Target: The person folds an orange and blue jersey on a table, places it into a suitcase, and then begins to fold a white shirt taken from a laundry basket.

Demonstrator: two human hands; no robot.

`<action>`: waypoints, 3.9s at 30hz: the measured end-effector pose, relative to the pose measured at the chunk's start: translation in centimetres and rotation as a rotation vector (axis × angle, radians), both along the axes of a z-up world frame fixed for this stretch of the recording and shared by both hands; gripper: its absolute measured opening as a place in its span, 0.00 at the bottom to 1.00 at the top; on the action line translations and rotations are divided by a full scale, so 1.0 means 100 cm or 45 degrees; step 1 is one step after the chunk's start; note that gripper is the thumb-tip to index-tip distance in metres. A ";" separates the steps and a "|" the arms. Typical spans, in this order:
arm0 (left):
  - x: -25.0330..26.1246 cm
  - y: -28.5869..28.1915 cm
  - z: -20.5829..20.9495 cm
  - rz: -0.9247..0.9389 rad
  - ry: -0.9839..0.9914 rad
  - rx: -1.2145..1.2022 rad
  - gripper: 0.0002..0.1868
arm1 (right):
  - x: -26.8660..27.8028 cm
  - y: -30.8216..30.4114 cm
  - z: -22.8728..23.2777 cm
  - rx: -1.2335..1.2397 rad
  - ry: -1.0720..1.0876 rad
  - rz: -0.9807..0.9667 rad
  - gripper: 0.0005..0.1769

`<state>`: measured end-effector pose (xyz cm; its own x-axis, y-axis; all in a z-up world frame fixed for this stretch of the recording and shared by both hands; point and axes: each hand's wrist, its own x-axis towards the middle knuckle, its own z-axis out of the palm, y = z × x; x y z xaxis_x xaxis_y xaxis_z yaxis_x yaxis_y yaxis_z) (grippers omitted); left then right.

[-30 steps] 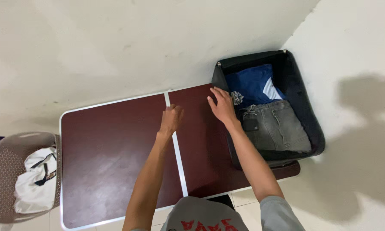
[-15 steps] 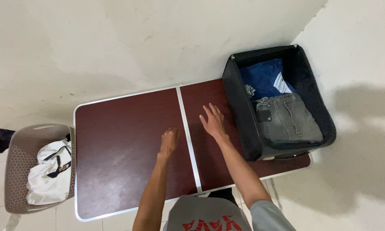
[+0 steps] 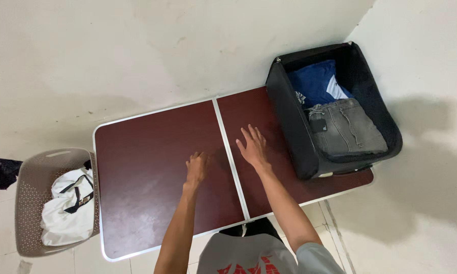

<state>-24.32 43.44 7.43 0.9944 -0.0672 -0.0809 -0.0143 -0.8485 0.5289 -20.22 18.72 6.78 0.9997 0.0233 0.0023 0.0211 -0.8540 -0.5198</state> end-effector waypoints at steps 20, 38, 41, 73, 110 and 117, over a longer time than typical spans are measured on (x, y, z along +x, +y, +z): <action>-0.029 -0.010 -0.051 0.015 -0.032 0.104 0.12 | -0.024 0.007 -0.017 -0.011 0.048 0.088 0.34; -0.039 0.033 -0.052 0.159 -0.048 0.082 0.14 | -0.006 0.055 -0.026 -0.057 -0.039 0.191 0.34; -0.045 0.067 -0.059 0.207 -0.038 0.097 0.14 | 0.001 0.087 -0.028 -0.046 0.027 0.246 0.34; -0.145 0.514 -0.115 0.920 0.054 -0.020 0.12 | -0.027 0.577 -0.074 0.186 -0.074 0.892 0.20; -0.101 0.549 -0.108 1.175 -0.249 -0.334 0.12 | -0.011 0.682 -0.080 -0.073 0.008 1.142 0.12; -0.064 0.483 -0.039 1.007 -0.404 -0.480 0.09 | 0.005 0.630 -0.012 0.531 -0.095 0.848 0.17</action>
